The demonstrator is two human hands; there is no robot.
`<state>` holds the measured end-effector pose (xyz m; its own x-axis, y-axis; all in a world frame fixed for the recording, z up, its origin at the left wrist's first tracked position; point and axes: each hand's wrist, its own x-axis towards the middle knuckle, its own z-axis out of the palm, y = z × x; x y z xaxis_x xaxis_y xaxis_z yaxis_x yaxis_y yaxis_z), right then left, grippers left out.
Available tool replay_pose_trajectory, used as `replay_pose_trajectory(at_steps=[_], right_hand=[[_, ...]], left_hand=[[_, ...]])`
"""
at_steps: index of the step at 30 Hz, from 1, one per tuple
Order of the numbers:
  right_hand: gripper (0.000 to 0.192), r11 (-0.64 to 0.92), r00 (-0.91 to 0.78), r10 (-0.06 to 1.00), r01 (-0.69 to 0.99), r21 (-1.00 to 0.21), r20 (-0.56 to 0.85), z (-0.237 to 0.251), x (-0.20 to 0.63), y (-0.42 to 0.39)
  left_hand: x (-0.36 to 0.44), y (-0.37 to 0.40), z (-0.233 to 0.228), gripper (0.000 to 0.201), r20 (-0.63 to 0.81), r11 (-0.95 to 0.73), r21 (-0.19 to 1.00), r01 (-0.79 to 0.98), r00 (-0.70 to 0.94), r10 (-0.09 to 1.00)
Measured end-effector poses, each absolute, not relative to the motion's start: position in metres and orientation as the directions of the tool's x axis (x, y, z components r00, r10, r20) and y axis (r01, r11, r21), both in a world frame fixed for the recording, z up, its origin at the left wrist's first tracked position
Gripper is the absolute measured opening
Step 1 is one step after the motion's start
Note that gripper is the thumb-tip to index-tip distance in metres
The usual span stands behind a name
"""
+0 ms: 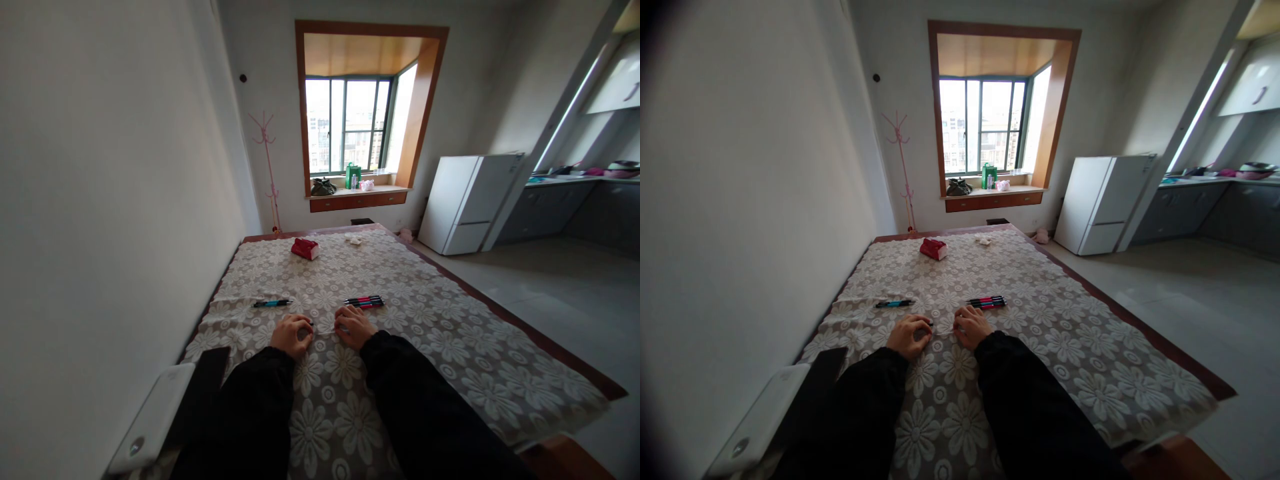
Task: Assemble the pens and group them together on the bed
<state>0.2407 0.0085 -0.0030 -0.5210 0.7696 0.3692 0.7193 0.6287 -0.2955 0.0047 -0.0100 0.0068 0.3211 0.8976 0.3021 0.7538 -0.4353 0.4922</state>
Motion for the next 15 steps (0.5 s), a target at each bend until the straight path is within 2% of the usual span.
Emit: replay_pose_trajectory(at_steps=[3, 6, 9, 15], right_hand=[[0.004, 0.622, -0.514, 0.776, 0.721, -0.306, 0.365, -0.005, 0.240, 0.010], [0.004, 0.616, -0.506, 0.781, 0.722, -0.317, 0.365, -0.005, 0.240, 0.010], [0.004, 0.606, -0.496, 0.788, 0.729, -0.319, 0.365, -0.005, 0.240, 0.010], [0.004, 0.598, -0.486, 0.795, 0.730, -0.331, 0.364, -0.005, 0.238, 0.009]], left_hand=[[0.004, -0.009, 0.006, 0.013, 0.293, -0.434, 0.508, 0.744, 0.324, 0.899], [0.003, -0.007, 0.004, 0.026, 0.284, -0.401, 0.525, 0.751, 0.290, 0.914], [0.002, -0.004, 0.000, 0.031, 0.292, -0.383, 0.504, 0.774, 0.264, 0.919], [0.002, -0.003, -0.004, 0.021, 0.332, -0.409, 0.454, 0.791, 0.276, 0.902]])
